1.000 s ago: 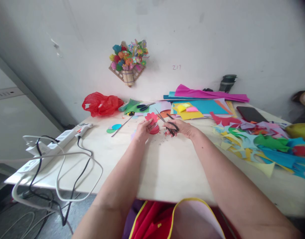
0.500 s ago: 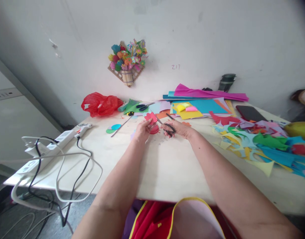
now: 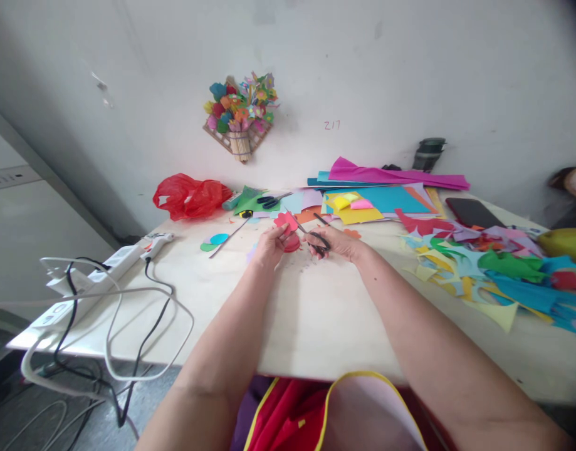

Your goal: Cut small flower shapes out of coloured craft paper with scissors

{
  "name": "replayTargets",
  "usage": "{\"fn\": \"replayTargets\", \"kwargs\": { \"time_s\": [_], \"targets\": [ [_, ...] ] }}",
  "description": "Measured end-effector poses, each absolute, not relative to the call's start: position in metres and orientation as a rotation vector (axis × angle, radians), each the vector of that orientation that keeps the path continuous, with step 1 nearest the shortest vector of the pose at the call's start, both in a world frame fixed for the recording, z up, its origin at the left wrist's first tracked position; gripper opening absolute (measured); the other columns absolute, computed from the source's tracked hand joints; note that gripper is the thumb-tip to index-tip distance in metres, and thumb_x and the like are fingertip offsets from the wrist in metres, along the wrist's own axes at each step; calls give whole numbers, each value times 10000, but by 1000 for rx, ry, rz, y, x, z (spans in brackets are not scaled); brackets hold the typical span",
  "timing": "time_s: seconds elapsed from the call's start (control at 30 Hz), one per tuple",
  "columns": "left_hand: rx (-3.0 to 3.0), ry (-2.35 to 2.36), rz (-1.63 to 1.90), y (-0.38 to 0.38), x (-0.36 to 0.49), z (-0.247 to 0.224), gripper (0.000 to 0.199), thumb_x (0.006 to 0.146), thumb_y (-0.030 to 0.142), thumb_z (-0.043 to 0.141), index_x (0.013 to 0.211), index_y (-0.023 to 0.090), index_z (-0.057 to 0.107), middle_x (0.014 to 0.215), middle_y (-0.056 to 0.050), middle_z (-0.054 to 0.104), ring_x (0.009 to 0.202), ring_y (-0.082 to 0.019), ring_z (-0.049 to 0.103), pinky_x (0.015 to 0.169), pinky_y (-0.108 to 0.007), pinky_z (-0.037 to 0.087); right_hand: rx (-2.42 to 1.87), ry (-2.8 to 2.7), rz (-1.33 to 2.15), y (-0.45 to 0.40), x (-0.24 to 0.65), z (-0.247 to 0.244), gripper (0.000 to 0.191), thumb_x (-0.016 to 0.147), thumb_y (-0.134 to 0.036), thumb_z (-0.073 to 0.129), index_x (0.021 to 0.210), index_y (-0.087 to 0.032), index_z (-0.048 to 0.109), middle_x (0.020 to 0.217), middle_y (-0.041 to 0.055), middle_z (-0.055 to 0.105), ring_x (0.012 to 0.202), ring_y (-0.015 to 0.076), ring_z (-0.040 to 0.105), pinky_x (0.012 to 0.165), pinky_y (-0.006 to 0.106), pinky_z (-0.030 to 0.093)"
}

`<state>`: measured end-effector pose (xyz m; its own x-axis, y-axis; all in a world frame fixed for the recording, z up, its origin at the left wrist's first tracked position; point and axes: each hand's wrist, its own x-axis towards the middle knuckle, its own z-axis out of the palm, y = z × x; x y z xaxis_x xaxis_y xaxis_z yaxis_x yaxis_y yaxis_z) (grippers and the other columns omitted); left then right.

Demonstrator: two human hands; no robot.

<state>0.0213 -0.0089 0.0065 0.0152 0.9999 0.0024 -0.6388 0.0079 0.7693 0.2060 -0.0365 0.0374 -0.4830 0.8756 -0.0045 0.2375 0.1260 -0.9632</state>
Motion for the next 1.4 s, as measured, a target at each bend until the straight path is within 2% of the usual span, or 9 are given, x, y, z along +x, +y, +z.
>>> {"fn": "replayTargets", "kwargs": {
  "time_s": [0.2, 0.4, 0.67, 0.93, 1.1, 1.4],
  "targets": [
    [689, 679, 1453, -10, 22, 7, 217, 687, 76, 749, 848, 182, 648, 813, -35, 734, 715, -158, 709, 748, -298, 585, -1077, -1820, 1372, -36, 205, 37, 358, 835, -494, 674, 724, -178, 546, 612, -12, 614, 473, 89, 565, 411, 193, 340],
    [671, 678, 1474, -11, 23, 8, 168, 687, 66, 730, 785, 178, 652, 739, -20, 695, 677, -148, 677, 713, -291, 588, -1067, -1824, 1366, -35, 205, 35, 367, 826, -499, 674, 720, -179, 530, 609, -7, 613, 473, 90, 563, 409, 192, 338],
    [675, 641, 1469, -10, 23, 8, 202, 693, 71, 739, 845, 179, 658, 790, -26, 727, 698, -156, 702, 725, -295, 592, -1050, -1804, 1375, -32, 204, 31, 350, 809, -491, 694, 738, -186, 537, 590, -22, 608, 464, 79, 547, 393, 178, 336],
    [592, 608, 1465, -11, 24, 9, 175, 698, 43, 739, 785, 159, 641, 711, -22, 698, 622, -136, 673, 701, -267, 591, -1031, -1789, 1371, -29, 204, 28, 353, 774, -488, 715, 731, -178, 552, 576, -13, 617, 443, 80, 546, 368, 176, 330],
    [592, 623, 1468, -14, 25, 12, 134, 732, 31, 672, 778, 154, 647, 655, -11, 679, 583, -118, 645, 697, -263, 590, -1015, -1789, 1377, -27, 205, 26, 341, 776, -487, 710, 755, -179, 563, 585, -19, 618, 443, 79, 547, 366, 179, 318],
    [648, 620, 1433, -7, 20, 6, 149, 686, 61, 715, 757, 166, 636, 650, -8, 672, 610, -139, 661, 719, -291, 589, -1018, -1838, 1444, -34, 210, 37, 368, 796, -505, 689, 845, -148, 616, 624, 7, 649, 479, 103, 584, 388, 190, 371]
  ]
}}
